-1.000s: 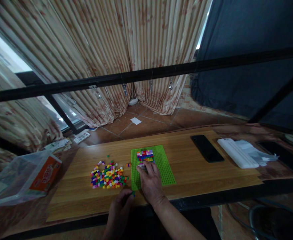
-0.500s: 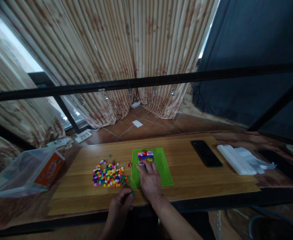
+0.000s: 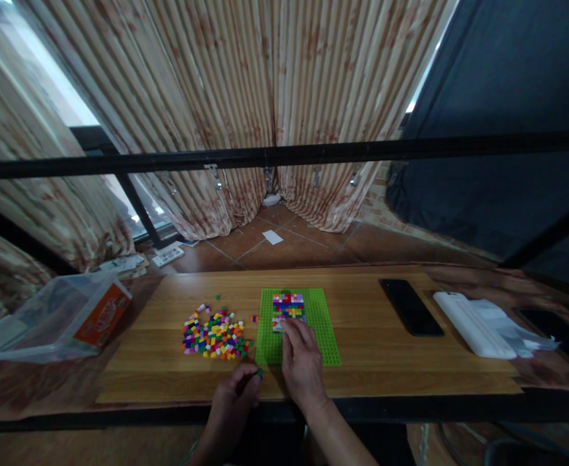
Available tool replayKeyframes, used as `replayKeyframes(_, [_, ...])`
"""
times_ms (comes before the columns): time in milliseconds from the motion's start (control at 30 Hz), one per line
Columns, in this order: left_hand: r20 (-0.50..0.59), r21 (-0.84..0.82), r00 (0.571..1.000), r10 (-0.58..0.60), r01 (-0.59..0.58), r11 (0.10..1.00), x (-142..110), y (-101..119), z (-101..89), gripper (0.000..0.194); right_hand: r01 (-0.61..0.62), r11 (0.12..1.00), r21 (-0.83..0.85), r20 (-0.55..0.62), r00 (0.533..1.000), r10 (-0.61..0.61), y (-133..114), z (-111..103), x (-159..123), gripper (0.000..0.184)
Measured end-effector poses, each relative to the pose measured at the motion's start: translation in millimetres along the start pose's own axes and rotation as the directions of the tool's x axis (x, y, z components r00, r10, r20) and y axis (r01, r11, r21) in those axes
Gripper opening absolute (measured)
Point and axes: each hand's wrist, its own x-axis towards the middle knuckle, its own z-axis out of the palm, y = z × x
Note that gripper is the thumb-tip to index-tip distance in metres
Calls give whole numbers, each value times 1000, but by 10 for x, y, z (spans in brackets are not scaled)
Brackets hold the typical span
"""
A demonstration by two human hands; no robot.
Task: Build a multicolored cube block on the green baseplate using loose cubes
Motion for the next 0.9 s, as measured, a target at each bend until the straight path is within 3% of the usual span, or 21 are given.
replayKeyframes(200, [8,-16,1000,-4,4,1000,-5,51,0,27,-149,970,194,245,964,100,-220,10,-318,22])
replayKeyframes(400, [20,-51,1000,-11,12,999,8,32,9,27,-161,969,189,337,937,90,-289,25,-353,22])
replayKeyframes(700, [-65,-20,998,-9,8,1000,21,-15,41,26,-179,967,179,301,946,119,-308,57,-410,25])
replayKeyframes(900, [-118,53,993,-1,7,999,33,42,46,31,-29,997,78,216,976,11,-247,58,-431,25])
